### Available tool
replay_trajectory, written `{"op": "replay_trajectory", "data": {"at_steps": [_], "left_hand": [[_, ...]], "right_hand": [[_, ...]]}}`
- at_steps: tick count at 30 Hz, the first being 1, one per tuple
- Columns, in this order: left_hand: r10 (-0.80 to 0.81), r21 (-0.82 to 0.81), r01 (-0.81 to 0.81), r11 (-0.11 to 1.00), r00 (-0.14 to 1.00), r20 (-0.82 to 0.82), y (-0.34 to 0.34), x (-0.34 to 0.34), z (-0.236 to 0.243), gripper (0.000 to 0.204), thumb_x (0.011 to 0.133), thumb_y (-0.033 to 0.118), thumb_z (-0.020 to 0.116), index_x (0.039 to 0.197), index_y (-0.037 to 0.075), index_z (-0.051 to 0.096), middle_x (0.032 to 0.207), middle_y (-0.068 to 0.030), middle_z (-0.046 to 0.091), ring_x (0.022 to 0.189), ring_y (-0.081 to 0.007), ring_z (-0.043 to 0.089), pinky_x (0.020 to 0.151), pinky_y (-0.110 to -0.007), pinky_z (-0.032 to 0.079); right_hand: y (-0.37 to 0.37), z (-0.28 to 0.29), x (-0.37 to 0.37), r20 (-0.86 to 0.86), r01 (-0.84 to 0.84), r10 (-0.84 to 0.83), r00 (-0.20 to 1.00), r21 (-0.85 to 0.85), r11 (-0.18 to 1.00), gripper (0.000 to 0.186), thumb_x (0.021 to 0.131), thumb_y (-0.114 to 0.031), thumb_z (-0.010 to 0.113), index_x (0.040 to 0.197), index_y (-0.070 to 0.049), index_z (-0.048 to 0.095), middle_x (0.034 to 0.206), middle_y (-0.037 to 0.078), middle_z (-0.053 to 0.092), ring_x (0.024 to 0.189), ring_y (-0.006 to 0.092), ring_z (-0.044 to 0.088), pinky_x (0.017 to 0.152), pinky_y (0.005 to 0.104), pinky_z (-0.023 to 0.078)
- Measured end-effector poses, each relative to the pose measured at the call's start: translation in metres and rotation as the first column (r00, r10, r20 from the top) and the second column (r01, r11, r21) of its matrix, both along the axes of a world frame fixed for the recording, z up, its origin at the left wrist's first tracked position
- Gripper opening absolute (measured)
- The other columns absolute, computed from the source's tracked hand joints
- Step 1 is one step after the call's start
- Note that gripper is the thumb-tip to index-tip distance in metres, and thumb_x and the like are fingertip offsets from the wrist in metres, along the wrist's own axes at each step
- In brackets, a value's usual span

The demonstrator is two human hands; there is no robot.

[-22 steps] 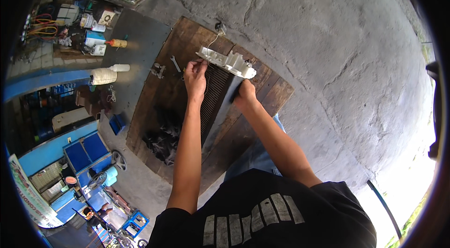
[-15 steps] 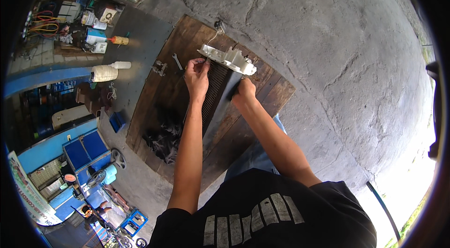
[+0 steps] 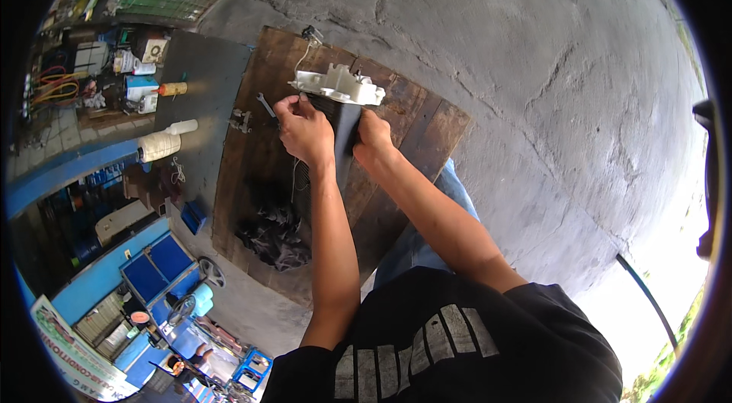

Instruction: The person works on a metal evaporator coil on a wooden workbench, using pliers to adjust a white plastic component and a thin wire. They then walk into a small shop room, retrieve a small bottle from a shelf, and return to the workbench to continue handling the coil and bottle.

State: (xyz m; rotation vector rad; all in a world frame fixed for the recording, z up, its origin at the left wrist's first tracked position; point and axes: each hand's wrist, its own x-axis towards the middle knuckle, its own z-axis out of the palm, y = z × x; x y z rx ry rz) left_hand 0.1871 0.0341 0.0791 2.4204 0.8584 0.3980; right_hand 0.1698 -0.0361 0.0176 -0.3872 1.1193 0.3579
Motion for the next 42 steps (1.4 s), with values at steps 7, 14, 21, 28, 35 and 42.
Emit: {"op": "replay_trajectory", "data": {"at_steps": [7,14,21,28,35,42], "left_hand": [[-0.207,-0.074,0.211,0.975,0.977,0.058,0.033,0.005,-0.017,0.017,0.097,0.014,0.069,0.105,0.000,0.063,0.092,-0.0171,0.076,0.084,-0.0305,0.074,0.076,-0.042,0.055],[-0.420,-0.430,0.388,0.815,0.907,0.024,0.064,0.004,-0.016,0.013,0.100,0.007,0.069,0.104,0.000,0.060,0.090,-0.0064,0.069,0.080,-0.0129,0.065,0.073,-0.029,0.052],[-0.509,-0.606,0.409,0.682,0.861,0.008,0.076,0.013,-0.007,0.010,0.099,0.000,0.066,0.106,0.000,0.058,0.096,-0.0047,0.066,0.084,-0.0090,0.061,0.075,-0.025,0.049],[-0.416,-0.754,0.216,0.620,0.906,-0.082,0.119,0.028,0.002,0.030,0.104,0.015,0.059,0.130,-0.001,0.062,0.116,-0.0081,0.069,0.103,-0.0156,0.066,0.089,-0.029,0.054],[-0.401,-0.677,0.217,0.703,0.907,-0.126,0.191,0.062,-0.020,0.041,0.106,0.025,0.048,0.129,-0.004,0.064,0.121,-0.0111,0.068,0.102,-0.0179,0.066,0.089,-0.033,0.053],[-0.448,-0.668,0.226,0.709,0.876,-0.179,0.194,0.071,-0.022,0.039,0.105,0.024,0.048,0.126,-0.005,0.066,0.119,-0.0107,0.069,0.100,-0.0174,0.065,0.088,-0.033,0.052]], "right_hand": [[0.011,0.003,0.003,-0.024,0.005,-0.006,1.000,-0.038,0.999,0.008,0.096,-0.007,0.061,0.099,-0.001,0.065,0.081,0.006,0.059,0.068,0.0176,0.053,0.065,0.0373,0.047],[0.002,0.036,-0.018,-0.061,0.054,-0.054,0.997,0.003,0.999,0.006,0.095,-0.003,0.057,0.099,-0.007,0.059,0.078,0.000,0.058,0.064,0.0098,0.050,0.056,0.0300,0.039],[0.000,0.045,-0.032,-0.010,0.043,-0.042,0.999,0.031,0.999,0.012,0.092,-0.003,0.067,0.093,-0.012,0.060,0.082,-0.003,0.060,0.071,0.0093,0.053,0.070,0.0346,0.045],[0.029,0.054,-0.011,0.036,0.026,-0.029,0.999,0.082,0.996,0.017,0.088,0.007,0.065,0.096,-0.008,0.062,0.092,0.005,0.069,0.089,0.0178,0.064,0.081,0.0425,0.050],[0.040,0.046,0.009,0.098,-0.050,0.035,0.995,0.155,0.987,0.011,0.086,0.006,0.073,0.094,-0.001,0.070,0.090,0.007,0.070,0.078,0.0150,0.064,0.063,0.0340,0.050],[0.033,0.002,0.007,0.361,-0.157,0.066,0.930,0.228,0.961,0.012,0.097,0.004,0.063,0.094,-0.006,0.069,0.098,0.004,0.072,0.090,0.0158,0.067,0.082,0.0345,0.055]]}}
